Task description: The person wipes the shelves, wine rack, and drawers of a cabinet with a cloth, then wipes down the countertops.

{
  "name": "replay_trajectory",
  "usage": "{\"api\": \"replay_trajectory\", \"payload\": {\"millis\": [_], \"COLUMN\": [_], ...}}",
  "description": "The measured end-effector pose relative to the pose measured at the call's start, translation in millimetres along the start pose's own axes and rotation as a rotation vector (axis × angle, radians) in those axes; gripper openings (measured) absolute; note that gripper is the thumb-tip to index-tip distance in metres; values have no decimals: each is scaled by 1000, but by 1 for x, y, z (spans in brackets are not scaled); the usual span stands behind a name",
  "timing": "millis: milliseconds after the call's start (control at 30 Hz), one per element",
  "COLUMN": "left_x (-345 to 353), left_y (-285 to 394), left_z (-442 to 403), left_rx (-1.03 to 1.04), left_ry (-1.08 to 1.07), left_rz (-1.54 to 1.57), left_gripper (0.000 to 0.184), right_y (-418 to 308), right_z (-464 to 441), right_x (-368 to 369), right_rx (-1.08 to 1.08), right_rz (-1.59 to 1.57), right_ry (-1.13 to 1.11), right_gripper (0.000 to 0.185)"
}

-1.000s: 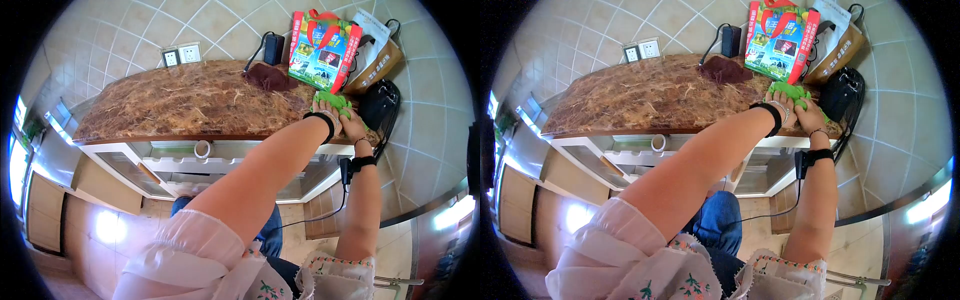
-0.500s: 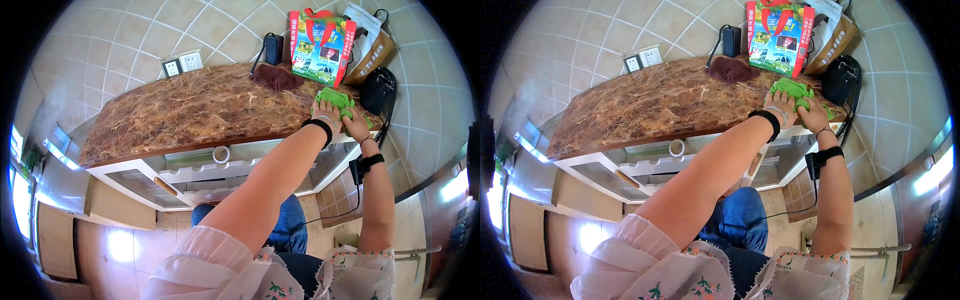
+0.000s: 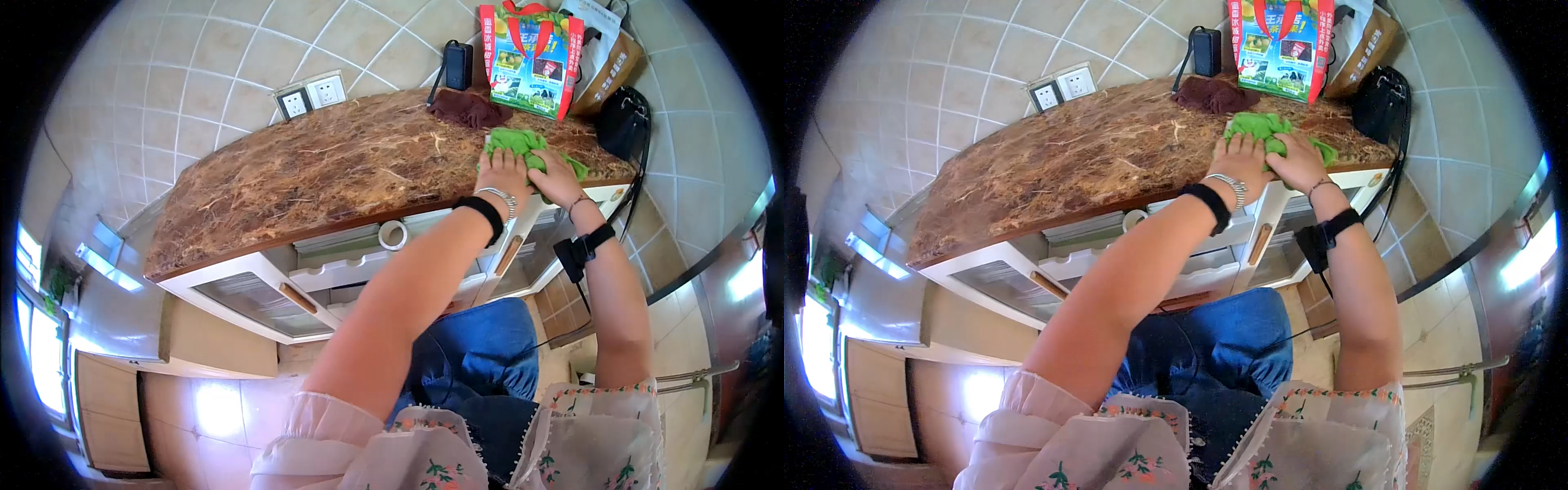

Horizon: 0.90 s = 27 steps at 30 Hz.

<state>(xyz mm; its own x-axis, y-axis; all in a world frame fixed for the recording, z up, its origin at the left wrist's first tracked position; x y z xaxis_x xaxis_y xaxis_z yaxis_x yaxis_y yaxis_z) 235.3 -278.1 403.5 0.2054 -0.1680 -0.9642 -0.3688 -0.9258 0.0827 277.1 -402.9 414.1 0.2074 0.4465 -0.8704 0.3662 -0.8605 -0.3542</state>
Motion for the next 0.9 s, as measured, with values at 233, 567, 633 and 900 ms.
{"api": "replay_trajectory", "payload": {"millis": [233,567,633,900], "left_x": [-29,-48,-49,-33], "left_y": [-64,-138,-140,-129], "left_z": [69,159,162,147], "left_rx": [-63,-188,-202,-311], "left_ry": [66,187,201,137], "left_rz": [-34,-250,-254,-420], "left_gripper": [63,56,57,58], "right_y": [-89,-196,-199,-176], "right_z": [2,20,18,20], "right_x": [37,70,83,77], "right_rx": [-199,-451,-483,-528], "right_rz": [18,-113,-150,-266], "right_ry": [-31,-48,17,-36], "right_gripper": [57,52,52,47]}}
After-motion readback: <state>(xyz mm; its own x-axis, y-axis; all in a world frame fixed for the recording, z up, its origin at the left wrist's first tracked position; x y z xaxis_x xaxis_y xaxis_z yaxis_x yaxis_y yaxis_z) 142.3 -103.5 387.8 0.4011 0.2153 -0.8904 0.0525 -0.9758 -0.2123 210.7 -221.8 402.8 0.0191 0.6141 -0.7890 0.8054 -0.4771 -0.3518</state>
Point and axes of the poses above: each hand's wrist, its own z-axis away from the middle knuckle, its own x-axis out of the palm, y = z × x, the point moved 4 cm from there along -z, towards the middle knuckle
